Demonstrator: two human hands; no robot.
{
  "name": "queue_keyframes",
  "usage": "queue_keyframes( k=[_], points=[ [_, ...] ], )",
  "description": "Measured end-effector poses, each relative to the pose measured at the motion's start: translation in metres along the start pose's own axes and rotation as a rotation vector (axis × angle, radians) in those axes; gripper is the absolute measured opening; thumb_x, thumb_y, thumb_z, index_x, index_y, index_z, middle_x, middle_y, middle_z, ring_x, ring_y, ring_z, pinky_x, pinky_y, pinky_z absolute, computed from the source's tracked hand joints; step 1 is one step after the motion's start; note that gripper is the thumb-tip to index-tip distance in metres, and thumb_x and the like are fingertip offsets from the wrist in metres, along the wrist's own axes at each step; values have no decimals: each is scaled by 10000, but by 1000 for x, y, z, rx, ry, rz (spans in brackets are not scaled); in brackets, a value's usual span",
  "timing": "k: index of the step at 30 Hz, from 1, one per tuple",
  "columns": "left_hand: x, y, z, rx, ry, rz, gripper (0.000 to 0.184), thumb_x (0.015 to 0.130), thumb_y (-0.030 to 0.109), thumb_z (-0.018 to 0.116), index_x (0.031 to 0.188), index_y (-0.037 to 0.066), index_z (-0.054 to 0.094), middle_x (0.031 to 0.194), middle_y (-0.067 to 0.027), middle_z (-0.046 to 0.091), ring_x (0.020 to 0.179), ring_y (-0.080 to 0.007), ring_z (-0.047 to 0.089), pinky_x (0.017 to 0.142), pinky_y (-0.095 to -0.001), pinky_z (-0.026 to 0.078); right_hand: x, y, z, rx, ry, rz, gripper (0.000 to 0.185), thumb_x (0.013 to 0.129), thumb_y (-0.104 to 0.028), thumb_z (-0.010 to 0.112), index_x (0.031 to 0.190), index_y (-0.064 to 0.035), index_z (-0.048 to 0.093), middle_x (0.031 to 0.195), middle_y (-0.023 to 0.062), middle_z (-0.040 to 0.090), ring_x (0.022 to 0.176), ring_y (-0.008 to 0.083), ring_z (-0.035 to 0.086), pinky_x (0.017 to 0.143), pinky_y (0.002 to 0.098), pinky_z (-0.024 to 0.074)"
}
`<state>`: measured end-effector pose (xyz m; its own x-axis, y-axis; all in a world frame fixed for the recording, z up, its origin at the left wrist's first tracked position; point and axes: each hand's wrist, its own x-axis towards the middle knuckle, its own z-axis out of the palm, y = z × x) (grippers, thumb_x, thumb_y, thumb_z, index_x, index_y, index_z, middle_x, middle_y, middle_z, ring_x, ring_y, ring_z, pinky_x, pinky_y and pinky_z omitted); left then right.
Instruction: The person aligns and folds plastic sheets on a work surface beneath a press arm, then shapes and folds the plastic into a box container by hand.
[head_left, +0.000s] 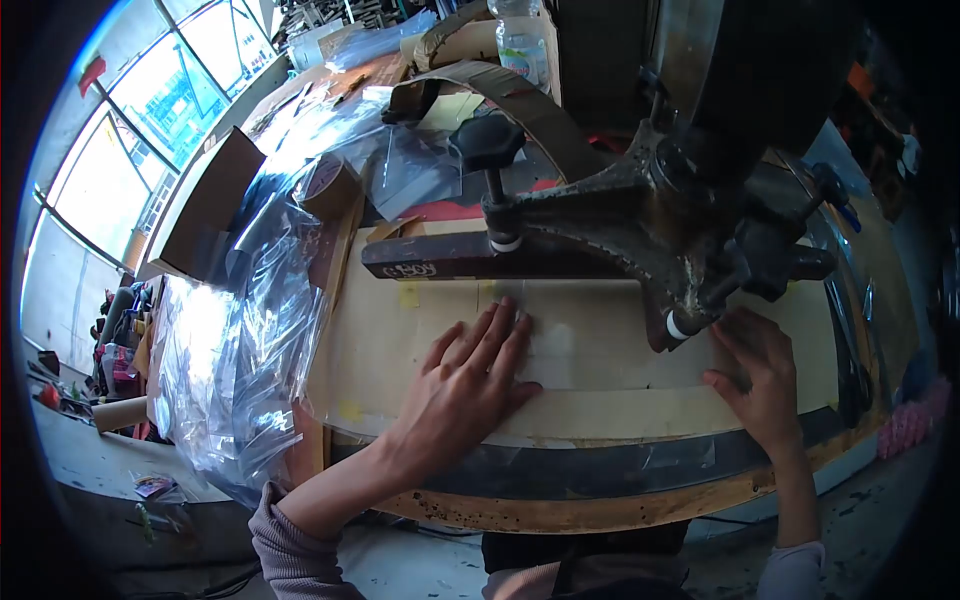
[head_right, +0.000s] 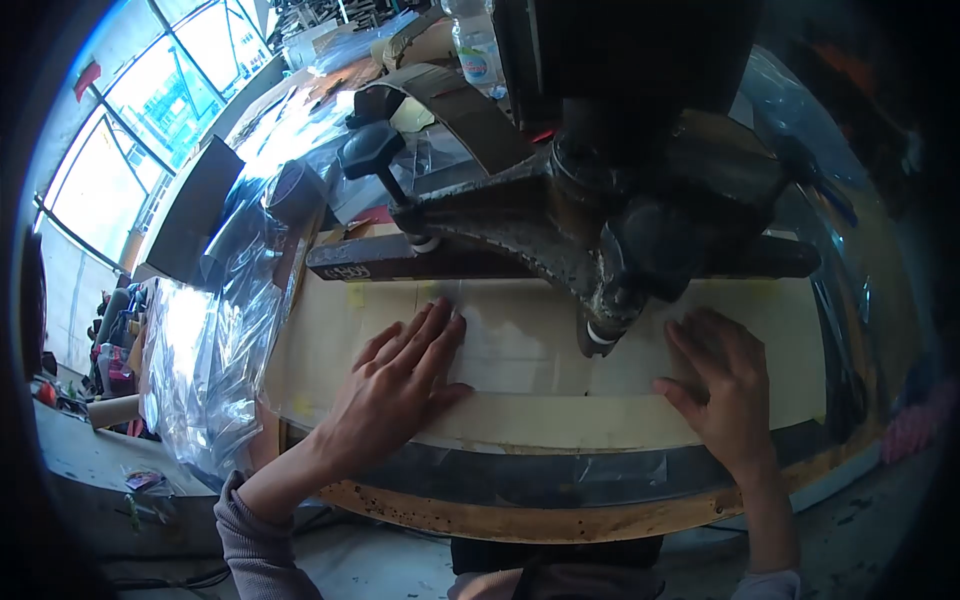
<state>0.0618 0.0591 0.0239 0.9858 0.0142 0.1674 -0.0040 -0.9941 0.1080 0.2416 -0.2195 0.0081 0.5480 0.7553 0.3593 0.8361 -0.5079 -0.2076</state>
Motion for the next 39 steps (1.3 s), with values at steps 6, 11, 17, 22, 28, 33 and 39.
queue_keyframes(
  k=[6, 11, 17, 22, 28, 33, 39],
  points=[
    [0, 0, -1, 5, -18, -15, 599, 870, 318, 626, 1323, -26, 439, 1406, -240, 403, 1300, -319, 427, 1022, -456, 388, 1, 0, -1, -4, -7, -2, 539, 713, -313, 749, 1191, -99, 621, 1201, 113, 544, 1127, 297, 511, 961, 427, 392],
    [-2, 1, 3, 23, 1, -18, 609, 869, 308, 624, 1350, -5, 420, 1424, -219, 392, 1299, -314, 431, 1022, -458, 388, 0, -1, -3, 6, 6, 1, 498, 745, -279, 727, 1192, -88, 616, 1207, 119, 550, 1132, 304, 513, 961, 430, 400],
    [-7, -1, 3, 66, 74, 60, 521, 853, 253, 646, 1301, 30, 502, 1368, -191, 470, 1258, -281, 485, 996, -427, 419, -2, 0, -2, 4, 62, -25, 396, 797, -172, 670, 1171, -57, 611, 1183, 127, 578, 1121, 311, 536, 951, 430, 420],
    [-17, -3, 6, 119, 237, 288, 326, 808, 191, 692, 1106, 65, 651, 1167, -129, 630, 1071, -216, 630, 767, -319, 540, -5, 0, 0, 0, 86, -34, 364, 798, -140, 661, 1146, -47, 613, 1167, 129, 585, 1096, 306, 551, 930, 419, 434],
    [-27, -2, 7, 49, 268, 378, 207, 823, 208, 673, 1010, 119, 663, 1082, -101, 658, 953, -219, 673, 576, -266, 536, -3, -1, -1, 9, 108, -50, 323, 795, -123, 656, 1104, -40, 618, 1144, 124, 589, 1059, 298, 563, 885, 412, 444],
    [-23, 7, 0, 92, 263, 348, 179, 801, 170, 691, 956, 81, 680, 1001, -75, 691, 909, -181, 690, 585, -260, 549, -3, -1, 0, -9, 118, -65, 317, 796, -118, 647, 1102, -40, 617, 1113, 122, 590, 1031, 292, 567, 856, 408, 451],
    [-23, 8, -2, 98, 264, 334, 168, 790, 148, 695, 939, 70, 690, 981, -62, 700, 894, -168, 696, 601, -262, 560, -2, -2, 0, -13, 131, -72, 312, 798, -124, 644, 1098, -40, 619, 1088, 117, 588, 1012, 283, 568, 837, 403, 456]
  ],
)
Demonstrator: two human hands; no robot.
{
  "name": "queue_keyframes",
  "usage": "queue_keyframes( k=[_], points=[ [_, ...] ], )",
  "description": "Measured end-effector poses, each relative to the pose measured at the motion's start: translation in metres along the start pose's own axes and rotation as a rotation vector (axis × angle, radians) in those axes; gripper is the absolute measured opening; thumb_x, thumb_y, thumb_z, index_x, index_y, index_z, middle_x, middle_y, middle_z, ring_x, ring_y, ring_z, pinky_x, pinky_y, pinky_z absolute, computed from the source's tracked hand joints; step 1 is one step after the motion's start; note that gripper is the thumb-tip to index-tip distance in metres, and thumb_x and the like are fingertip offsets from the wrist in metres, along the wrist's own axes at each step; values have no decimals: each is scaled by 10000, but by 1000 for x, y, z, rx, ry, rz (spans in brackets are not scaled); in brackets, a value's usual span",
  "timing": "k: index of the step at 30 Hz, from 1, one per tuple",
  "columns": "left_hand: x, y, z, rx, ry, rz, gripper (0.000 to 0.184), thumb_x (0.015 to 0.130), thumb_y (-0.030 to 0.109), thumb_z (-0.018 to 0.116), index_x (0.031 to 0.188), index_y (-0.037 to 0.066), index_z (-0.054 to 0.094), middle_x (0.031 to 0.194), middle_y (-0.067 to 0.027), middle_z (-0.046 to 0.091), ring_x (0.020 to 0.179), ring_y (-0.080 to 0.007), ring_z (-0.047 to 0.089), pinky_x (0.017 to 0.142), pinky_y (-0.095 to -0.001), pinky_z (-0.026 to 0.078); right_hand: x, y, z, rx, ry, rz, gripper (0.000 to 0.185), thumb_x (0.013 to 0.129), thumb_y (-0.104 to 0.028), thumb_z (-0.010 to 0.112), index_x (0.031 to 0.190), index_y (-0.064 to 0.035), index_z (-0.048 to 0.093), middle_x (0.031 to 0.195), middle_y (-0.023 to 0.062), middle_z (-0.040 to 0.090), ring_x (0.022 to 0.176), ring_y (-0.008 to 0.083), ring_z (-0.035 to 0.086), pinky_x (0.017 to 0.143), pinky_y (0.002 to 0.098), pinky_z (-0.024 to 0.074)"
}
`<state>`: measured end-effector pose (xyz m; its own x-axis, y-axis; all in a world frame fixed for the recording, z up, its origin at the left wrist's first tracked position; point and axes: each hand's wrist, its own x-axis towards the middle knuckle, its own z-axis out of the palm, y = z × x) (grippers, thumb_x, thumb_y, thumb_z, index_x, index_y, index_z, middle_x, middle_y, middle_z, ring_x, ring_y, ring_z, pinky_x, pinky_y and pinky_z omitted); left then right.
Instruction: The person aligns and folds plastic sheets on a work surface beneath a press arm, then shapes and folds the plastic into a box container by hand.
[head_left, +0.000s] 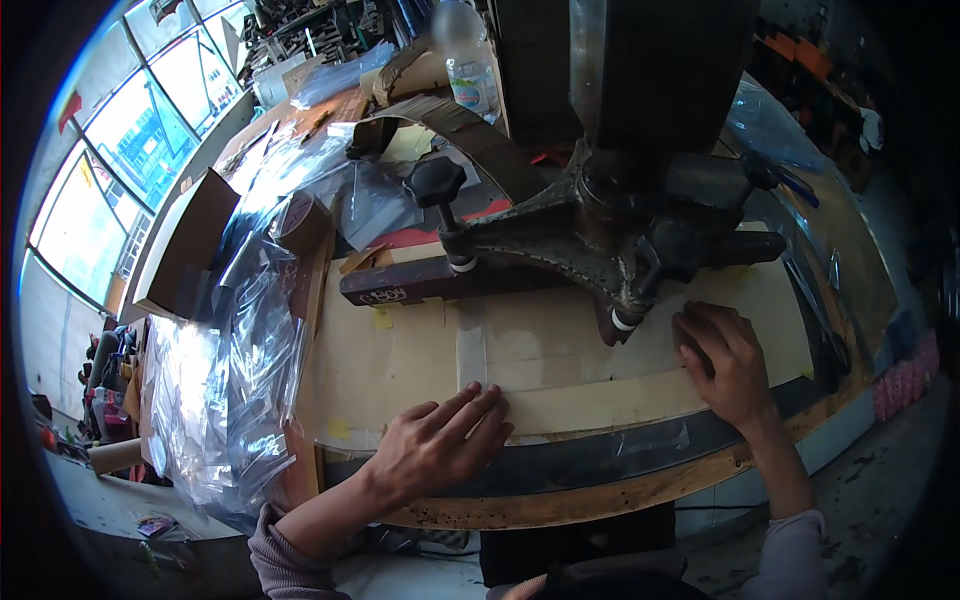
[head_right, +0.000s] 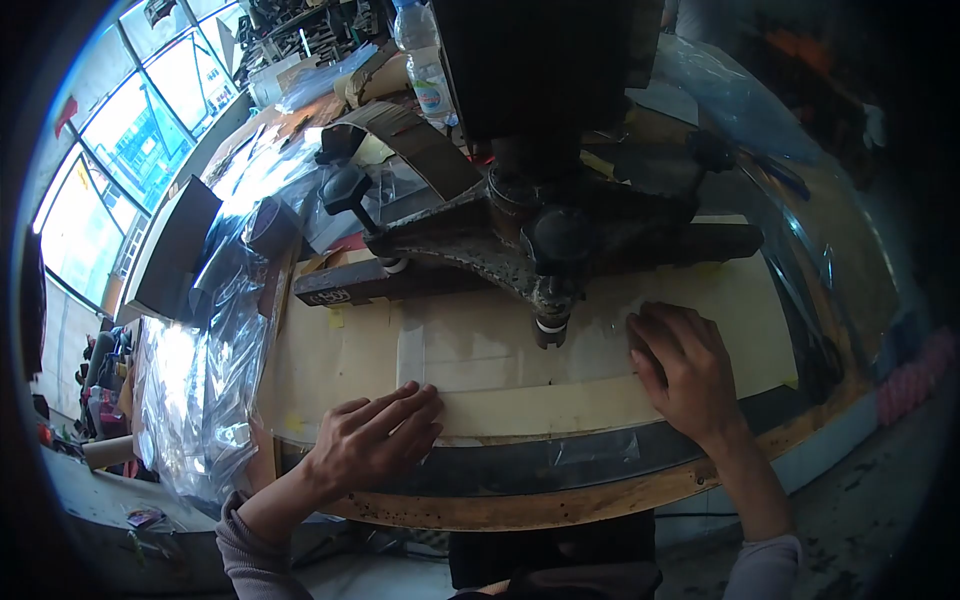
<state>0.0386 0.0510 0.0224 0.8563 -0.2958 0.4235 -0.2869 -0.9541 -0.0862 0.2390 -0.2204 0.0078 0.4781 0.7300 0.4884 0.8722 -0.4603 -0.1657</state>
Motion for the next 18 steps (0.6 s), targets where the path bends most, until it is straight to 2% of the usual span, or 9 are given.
queue_keyframes(
  k=[18],
  points=[
    [2, 1, -5, -71, -67, -52, 237, 776, 133, 666, 996, 47, 681, 1016, -86, 690, 922, -185, 690, 679, -286, 578, 1, -1, 0, -11, -3, -4, 303, 795, -108, 642, 1089, -41, 621, 1072, 116, 594, 998, 282, 575, 817, 401, 465]
  ],
)
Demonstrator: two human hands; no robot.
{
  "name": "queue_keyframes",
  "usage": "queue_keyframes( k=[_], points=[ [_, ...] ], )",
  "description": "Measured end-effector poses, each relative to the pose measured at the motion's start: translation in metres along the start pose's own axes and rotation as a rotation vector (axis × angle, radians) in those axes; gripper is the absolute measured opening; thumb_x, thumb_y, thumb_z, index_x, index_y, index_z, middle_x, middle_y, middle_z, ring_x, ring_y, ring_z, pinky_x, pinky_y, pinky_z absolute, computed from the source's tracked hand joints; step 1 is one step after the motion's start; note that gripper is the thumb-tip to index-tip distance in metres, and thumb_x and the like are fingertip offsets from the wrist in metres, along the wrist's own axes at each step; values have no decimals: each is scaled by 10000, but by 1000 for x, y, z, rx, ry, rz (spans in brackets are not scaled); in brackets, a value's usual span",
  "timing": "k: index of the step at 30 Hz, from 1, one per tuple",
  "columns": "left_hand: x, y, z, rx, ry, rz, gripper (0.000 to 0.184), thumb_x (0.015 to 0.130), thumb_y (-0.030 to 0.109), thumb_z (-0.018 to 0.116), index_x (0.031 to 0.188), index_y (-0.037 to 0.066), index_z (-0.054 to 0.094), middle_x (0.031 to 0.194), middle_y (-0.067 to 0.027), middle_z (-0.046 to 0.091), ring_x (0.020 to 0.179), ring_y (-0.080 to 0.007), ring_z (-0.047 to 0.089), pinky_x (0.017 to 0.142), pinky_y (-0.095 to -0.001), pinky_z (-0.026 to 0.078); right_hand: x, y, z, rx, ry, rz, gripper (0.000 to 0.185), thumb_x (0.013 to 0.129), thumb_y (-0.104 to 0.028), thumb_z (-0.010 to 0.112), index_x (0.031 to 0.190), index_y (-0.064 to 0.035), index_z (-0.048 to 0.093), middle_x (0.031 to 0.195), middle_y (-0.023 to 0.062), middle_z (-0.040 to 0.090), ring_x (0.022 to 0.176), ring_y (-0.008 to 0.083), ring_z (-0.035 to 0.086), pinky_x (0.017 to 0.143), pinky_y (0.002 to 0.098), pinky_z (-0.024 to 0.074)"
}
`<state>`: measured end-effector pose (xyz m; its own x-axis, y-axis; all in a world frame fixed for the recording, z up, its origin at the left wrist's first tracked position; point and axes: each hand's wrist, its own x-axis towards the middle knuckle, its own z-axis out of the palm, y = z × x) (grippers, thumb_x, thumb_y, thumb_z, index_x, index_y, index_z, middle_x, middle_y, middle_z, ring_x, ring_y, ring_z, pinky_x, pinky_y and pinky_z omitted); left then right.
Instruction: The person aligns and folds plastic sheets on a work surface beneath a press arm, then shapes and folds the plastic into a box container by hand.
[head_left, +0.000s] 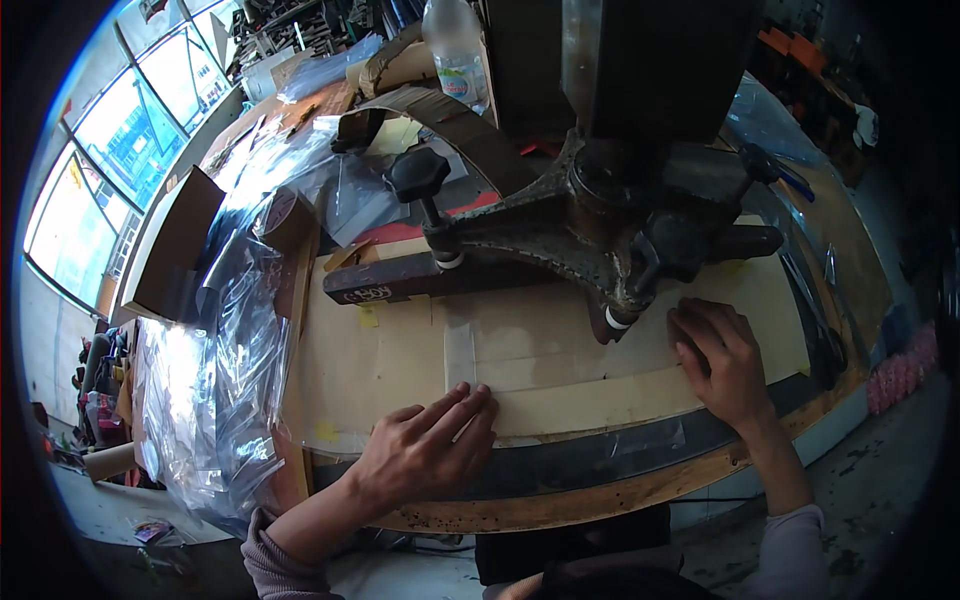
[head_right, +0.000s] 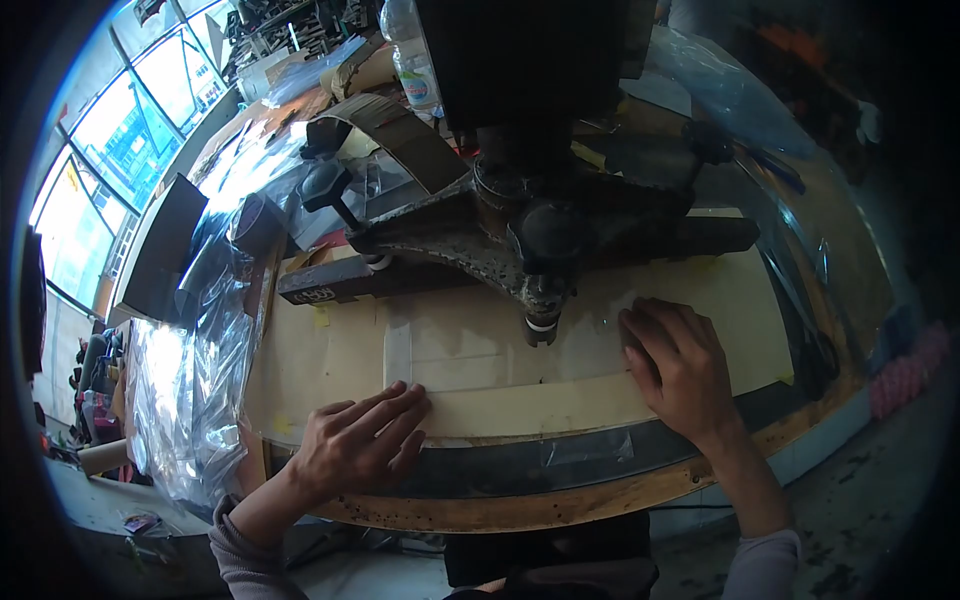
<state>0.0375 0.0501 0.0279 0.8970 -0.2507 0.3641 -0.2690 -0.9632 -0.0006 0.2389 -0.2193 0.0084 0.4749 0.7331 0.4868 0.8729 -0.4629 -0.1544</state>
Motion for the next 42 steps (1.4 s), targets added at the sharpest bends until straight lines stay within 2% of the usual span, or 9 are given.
queue_keyframes(
  k=[22, 25, 28, 34, 37, 42],
  points=[
    [0, 0, -1, -64, 0, -46, 262, 738, 111, 677, 993, 53, 676, 1015, -87, 687, 925, -207, 688, 693, -313, 585, -1, 0, 1, 7, 10, 7, 299, 807, -107, 635, 1098, -37, 628, 1077, 117, 603, 999, 275, 577, 826, 394, 465],
    [1, 0, -1, -69, 5, -48, 261, 740, 108, 674, 995, 53, 676, 1017, -87, 687, 927, -209, 688, 697, -312, 584, -1, 0, 1, 9, 4, 7, 297, 811, -108, 631, 1100, -39, 625, 1078, 117, 602, 997, 276, 576, 825, 396, 463],
    [0, -2, 1, -72, 14, -2, 217, 796, 132, 644, 977, 13, 653, 1029, -129, 668, 916, -240, 688, 622, -331, 585, -1, 0, 1, 11, 2, 6, 293, 813, -106, 627, 1099, -41, 622, 1075, 116, 601, 999, 277, 575, 829, 397, 460],
    [0, -4, 1, -100, 19, -10, 209, 791, 117, 638, 969, 8, 648, 1003, -135, 675, 887, -251, 694, 637, -342, 592, 0, -1, 0, 15, 5, 8, 284, 810, -93, 626, 1089, -40, 617, 1071, 105, 602, 996, 277, 573, 836, 398, 456],
    [0, -4, 2, -112, 55, -43, 202, 748, 105, 666, 944, 57, 674, 976, -81, 699, 868, -211, 699, 665, -317, 589, 0, -1, -1, 32, -10, 23, 302, 801, -65, 614, 1101, -33, 623, 1115, 108, 612, 1017, 285, 576, 848, 389, 448],
    [1, -9, -1, -151, 47, -58, 162, 749, 78, 652, 909, 70, 676, 907, -59, 698, 745, -207, 690, 615, -315, 568, -2, -2, 1, 27, 33, 5, 253, 811, -85, 626, 1060, -39, 634, 1074, 97, 616, 998, 268, 580, 835, 385, 459]
  ],
)
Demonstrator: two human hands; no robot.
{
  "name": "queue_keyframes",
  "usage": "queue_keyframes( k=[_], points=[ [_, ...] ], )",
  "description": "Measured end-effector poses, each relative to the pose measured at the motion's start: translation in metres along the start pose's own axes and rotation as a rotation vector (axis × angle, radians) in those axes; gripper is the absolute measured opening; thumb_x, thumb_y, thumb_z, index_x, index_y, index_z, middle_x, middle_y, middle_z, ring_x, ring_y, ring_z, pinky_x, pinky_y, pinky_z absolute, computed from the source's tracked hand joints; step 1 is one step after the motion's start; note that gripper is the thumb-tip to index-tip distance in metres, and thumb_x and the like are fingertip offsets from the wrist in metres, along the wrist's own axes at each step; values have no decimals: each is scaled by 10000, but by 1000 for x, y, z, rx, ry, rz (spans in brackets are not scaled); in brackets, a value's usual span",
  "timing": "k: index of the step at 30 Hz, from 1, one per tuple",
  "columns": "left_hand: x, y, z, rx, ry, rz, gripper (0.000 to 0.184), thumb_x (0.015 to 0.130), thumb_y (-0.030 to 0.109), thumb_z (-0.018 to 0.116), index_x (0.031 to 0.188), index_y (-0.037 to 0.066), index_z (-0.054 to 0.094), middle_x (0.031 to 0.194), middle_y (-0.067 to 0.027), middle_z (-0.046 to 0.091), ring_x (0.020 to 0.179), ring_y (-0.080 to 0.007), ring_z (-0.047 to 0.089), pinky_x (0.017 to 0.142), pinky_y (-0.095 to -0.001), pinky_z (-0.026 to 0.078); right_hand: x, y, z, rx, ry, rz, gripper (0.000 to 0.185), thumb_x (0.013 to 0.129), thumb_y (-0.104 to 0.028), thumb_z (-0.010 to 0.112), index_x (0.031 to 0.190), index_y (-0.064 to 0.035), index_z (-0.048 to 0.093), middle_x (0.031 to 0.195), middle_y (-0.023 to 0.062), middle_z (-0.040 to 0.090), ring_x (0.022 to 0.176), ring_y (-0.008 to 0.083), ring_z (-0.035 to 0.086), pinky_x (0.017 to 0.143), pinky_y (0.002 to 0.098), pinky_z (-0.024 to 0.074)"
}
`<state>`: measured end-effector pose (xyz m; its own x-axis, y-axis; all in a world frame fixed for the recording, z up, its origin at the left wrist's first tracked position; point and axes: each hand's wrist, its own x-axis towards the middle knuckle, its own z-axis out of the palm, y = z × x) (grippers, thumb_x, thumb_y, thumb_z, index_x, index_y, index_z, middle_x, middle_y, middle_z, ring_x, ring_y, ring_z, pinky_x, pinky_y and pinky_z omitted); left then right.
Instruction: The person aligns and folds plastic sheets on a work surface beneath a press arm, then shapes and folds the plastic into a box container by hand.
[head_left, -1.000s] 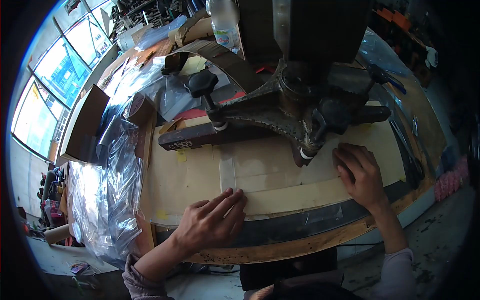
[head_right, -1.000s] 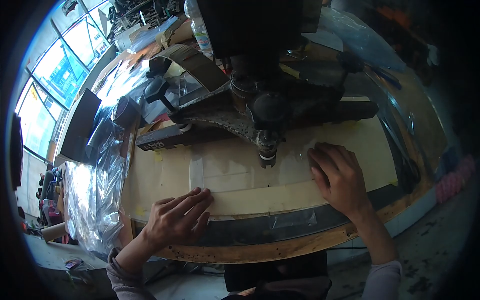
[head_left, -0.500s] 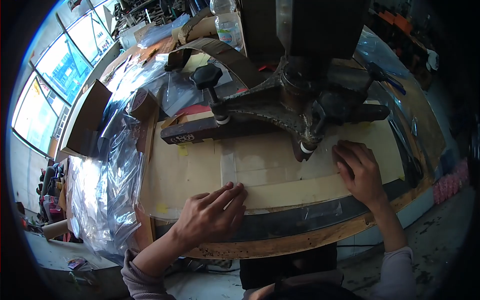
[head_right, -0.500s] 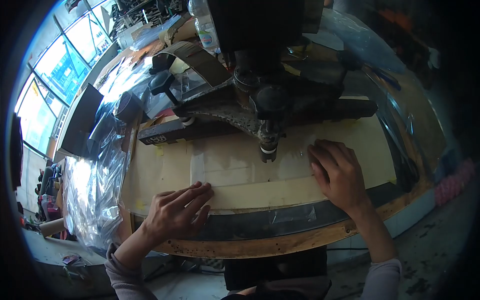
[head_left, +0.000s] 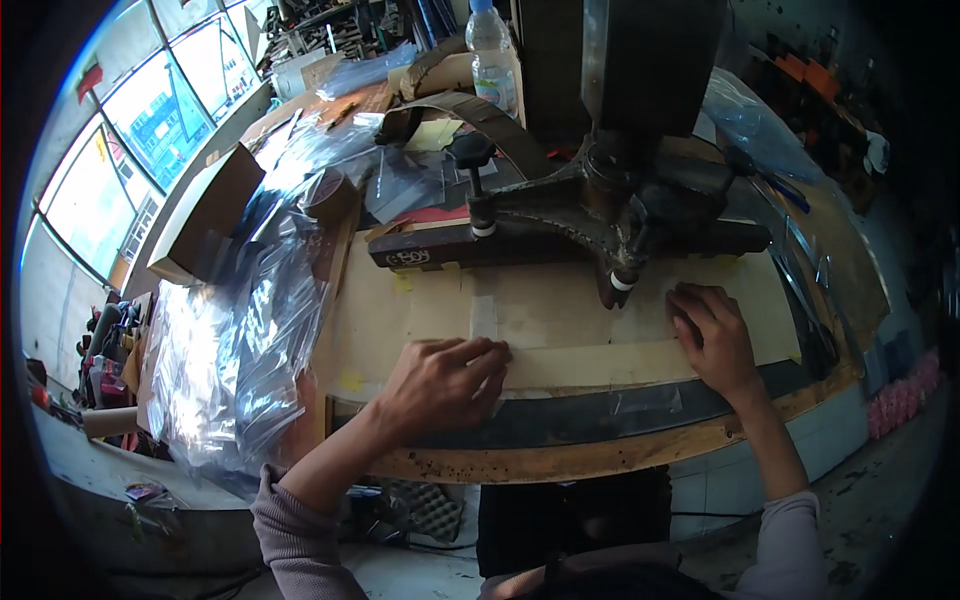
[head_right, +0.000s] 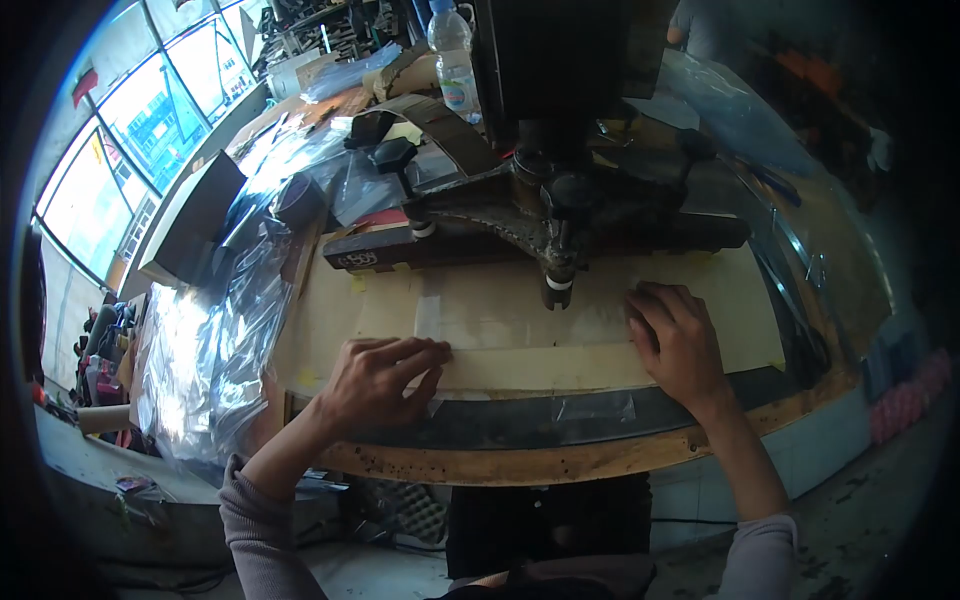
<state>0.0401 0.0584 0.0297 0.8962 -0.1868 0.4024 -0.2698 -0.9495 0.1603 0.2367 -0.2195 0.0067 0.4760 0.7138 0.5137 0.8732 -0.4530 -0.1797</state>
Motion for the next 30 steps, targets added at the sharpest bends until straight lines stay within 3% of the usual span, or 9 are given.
queue_keyframes(
  k=[5, 11, 14, 17, 20, 26, 30],
  points=[
    [1, -21, 1, -56, 11, -15, 156, 754, 33, 617, 880, 98, 682, 866, -32, 688, 703, -229, 669, 620, -326, 545, -4, 4, 4, 9, 26, -32, 210, 830, -105, 619, 1025, -29, 640, 1064, 107, 617, 983, 286, 585, 831, 391, 472],
    [0, -51, 1, 24, 34, -104, 331, 783, 39, 613, 1101, 130, 631, 1044, -68, 609, 847, -281, 637, 701, -378, 538, -5, 7, 5, 26, 26, -30, 233, 854, -174, 623, 1033, -26, 645, 1067, 126, 615, 975, 306, 589, 847, 390, 486],
    [0, -57, 5, 33, 34, -123, 282, 829, 91, 639, 1108, 132, 633, 1004, -71, 596, 836, -289, 637, 713, -391, 536, -6, 9, 2, 108, -73, 56, 361, 837, -292, 665, 1108, -55, 636, 1135, 147, 591, 1048, 314, 568, 904, 411, 458],
    [6, -62, 13, 64, 79, -36, 232, 838, 70, 626, 1063, 119, 655, 999, -78, 592, 828, -274, 644, 705, -382, 542, -8, 2, -9, 14, -124, -44, 525, 791, -413, 698, 1200, -96, 604, 1242, 162, 533, 1159, 319, 506, 980, 438, 402],
    [8, -61, 19, -8, 138, -47, 204, 832, 34, 620, 1017, 103, 672, 997, -79, 593, 819, -256, 649, 685, -364, 550, -7, 5, -8, 44, -207, 10, 626, 757, -481, 707, 1257, -130, 571, 1321, 156, 476, 1235, 319, 440, 1027, 456, 352],
    [13, -53, 23, -48, 252, -135, 169, 804, 50, 629, 956, 119, 660, 961, -18, 599, 783, -218, 640, 632, -336, 539, -6, 7, -6, 49, -224, -3, 546, 794, -424, 692, 1248, -143, 575, 1322, 133, 479, 1228, 305, 445, 1025, 445, 358],
    [10, -49, 15, 37, 165, 42, 188, 801, 43, 601, 963, 132, 638, 945, 6, 590, 817, -173, 625, 650, -307, 533, -5, 12, 0, 73, -211, 39, 481, 818, -382, 676, 1229, -147, 591, 1323, 122, 481, 1226, 300, 445, 1029, 437, 355]
  ],
)
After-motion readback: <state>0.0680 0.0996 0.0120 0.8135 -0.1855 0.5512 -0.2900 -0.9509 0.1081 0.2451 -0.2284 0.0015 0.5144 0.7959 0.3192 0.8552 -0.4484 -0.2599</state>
